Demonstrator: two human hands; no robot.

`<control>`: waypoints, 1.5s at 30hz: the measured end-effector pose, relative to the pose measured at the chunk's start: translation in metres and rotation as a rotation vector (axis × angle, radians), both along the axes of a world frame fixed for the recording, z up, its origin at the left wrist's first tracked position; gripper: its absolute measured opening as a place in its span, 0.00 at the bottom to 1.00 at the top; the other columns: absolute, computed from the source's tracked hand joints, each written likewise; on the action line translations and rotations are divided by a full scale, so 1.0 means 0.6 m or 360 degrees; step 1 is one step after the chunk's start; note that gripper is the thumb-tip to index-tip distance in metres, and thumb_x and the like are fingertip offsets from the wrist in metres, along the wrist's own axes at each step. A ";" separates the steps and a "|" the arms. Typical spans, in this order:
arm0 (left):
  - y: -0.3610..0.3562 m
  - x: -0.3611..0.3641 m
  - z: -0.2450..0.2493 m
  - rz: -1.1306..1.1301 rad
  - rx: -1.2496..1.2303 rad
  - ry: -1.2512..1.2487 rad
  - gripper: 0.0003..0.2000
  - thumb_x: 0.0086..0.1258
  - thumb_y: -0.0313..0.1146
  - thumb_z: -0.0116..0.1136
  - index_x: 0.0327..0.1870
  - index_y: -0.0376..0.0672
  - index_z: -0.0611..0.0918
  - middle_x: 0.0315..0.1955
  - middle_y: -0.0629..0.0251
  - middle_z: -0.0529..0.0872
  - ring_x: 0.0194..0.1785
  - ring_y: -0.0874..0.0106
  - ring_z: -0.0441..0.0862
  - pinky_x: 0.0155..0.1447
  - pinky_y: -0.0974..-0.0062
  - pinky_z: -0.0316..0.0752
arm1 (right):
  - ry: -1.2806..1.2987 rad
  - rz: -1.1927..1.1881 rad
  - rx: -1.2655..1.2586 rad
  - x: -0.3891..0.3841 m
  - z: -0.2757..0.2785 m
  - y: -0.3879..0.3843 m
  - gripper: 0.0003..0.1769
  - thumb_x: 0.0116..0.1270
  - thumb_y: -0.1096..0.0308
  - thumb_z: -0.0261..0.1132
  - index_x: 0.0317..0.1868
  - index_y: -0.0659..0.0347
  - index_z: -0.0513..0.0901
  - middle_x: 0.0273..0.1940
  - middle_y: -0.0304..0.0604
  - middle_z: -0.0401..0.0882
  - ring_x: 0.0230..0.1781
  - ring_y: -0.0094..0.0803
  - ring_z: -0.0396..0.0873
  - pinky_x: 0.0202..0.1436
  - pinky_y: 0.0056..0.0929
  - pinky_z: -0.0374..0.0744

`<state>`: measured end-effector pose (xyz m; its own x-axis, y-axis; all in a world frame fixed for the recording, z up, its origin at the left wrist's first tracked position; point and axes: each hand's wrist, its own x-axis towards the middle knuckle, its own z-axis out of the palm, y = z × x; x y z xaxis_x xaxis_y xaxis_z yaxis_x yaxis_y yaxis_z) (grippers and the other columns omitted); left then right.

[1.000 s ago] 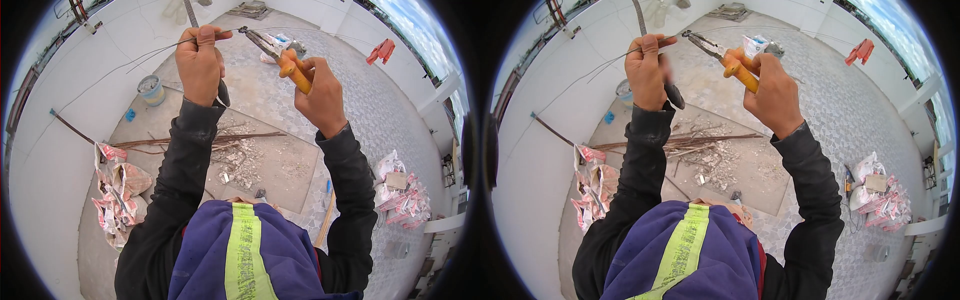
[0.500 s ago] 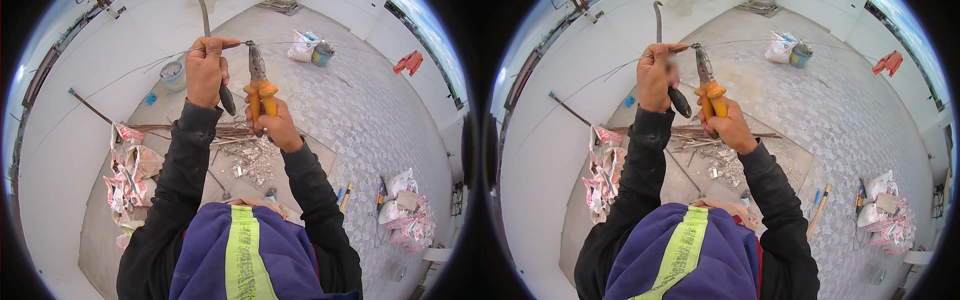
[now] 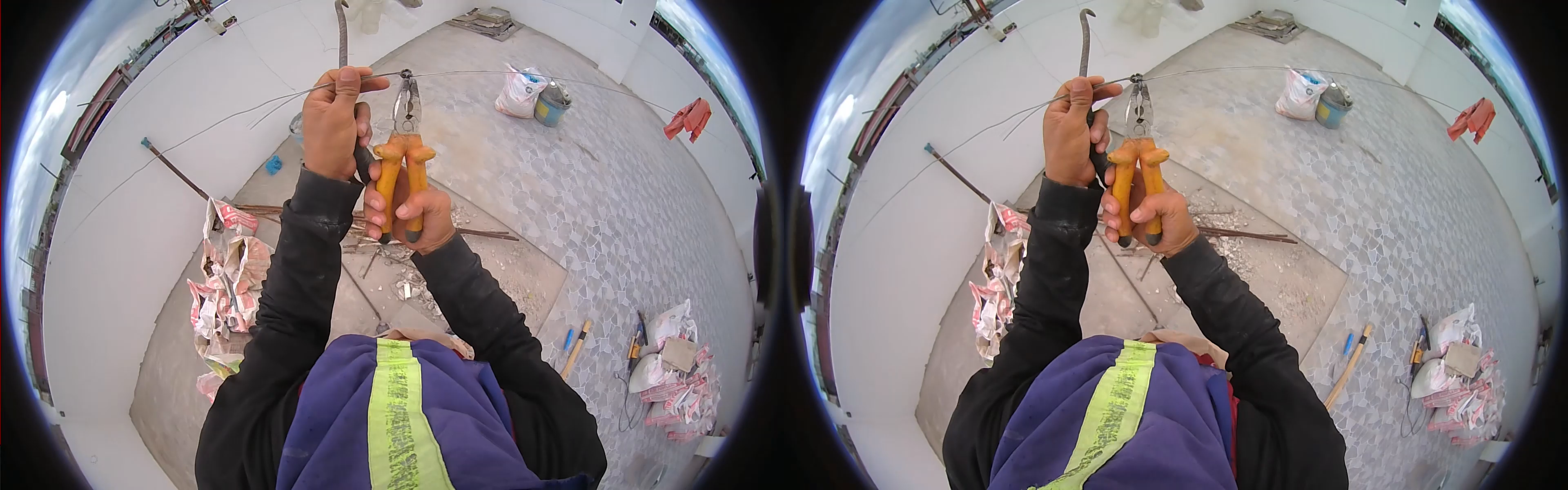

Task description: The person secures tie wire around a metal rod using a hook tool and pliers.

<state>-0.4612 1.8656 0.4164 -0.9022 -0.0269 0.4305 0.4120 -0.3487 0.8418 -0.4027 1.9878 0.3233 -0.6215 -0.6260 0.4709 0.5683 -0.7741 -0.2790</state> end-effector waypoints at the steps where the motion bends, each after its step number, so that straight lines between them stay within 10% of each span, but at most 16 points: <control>1: -0.001 0.005 0.000 0.0062 0.0018 -0.0015 0.16 0.78 0.46 0.55 0.45 0.40 0.79 0.42 0.56 0.87 0.17 0.86 0.63 0.18 0.87 0.61 | 0.0057 -0.0207 0.0234 -0.005 0.003 0.009 0.32 0.43 0.76 0.59 0.56 0.65 0.71 0.38 0.48 0.76 0.35 0.40 0.78 0.41 0.43 0.81; 9: -0.022 0.002 -0.045 -0.0024 0.0220 0.0053 0.16 0.76 0.44 0.57 0.45 0.38 0.79 0.37 0.66 0.80 0.18 0.84 0.64 0.19 0.86 0.61 | 0.0154 -0.0471 0.0627 -0.005 0.003 0.041 0.32 0.42 0.76 0.60 0.55 0.69 0.72 0.37 0.53 0.79 0.32 0.44 0.82 0.41 0.46 0.85; 23: 0.075 -0.128 -0.089 -0.1996 0.0890 -0.0852 0.10 0.77 0.38 0.56 0.39 0.41 0.76 0.37 0.71 0.70 0.25 0.86 0.64 0.24 0.87 0.64 | 0.0137 -0.0304 0.0605 0.041 -0.027 0.071 0.33 0.41 0.74 0.61 0.55 0.67 0.72 0.35 0.51 0.77 0.32 0.42 0.81 0.36 0.45 0.84; 34: -0.007 -0.148 0.062 -0.1842 -0.0561 0.0746 0.14 0.72 0.41 0.64 0.41 0.36 0.84 0.36 0.71 0.75 0.16 0.90 0.59 0.16 0.91 0.58 | 0.0203 -0.0456 0.0800 0.004 -0.044 0.086 0.32 0.41 0.75 0.61 0.53 0.70 0.74 0.36 0.52 0.79 0.29 0.39 0.82 0.36 0.42 0.86; 41: -0.042 -0.093 -0.014 -0.0890 0.0096 -0.0315 0.18 0.78 0.46 0.55 0.43 0.35 0.82 0.32 0.73 0.73 0.20 0.89 0.62 0.17 0.90 0.58 | 0.0274 -0.0701 0.0976 -0.005 -0.026 0.084 0.32 0.40 0.75 0.59 0.53 0.70 0.75 0.34 0.49 0.79 0.28 0.35 0.81 0.35 0.35 0.85; 45: -0.076 -0.030 -0.103 -0.0574 -0.0171 -0.0716 0.13 0.77 0.41 0.57 0.43 0.37 0.81 0.30 0.74 0.72 0.20 0.87 0.63 0.18 0.89 0.58 | 0.0339 -0.0893 0.1192 -0.006 -0.020 0.085 0.30 0.41 0.76 0.58 0.51 0.68 0.77 0.33 0.46 0.80 0.28 0.33 0.80 0.34 0.30 0.81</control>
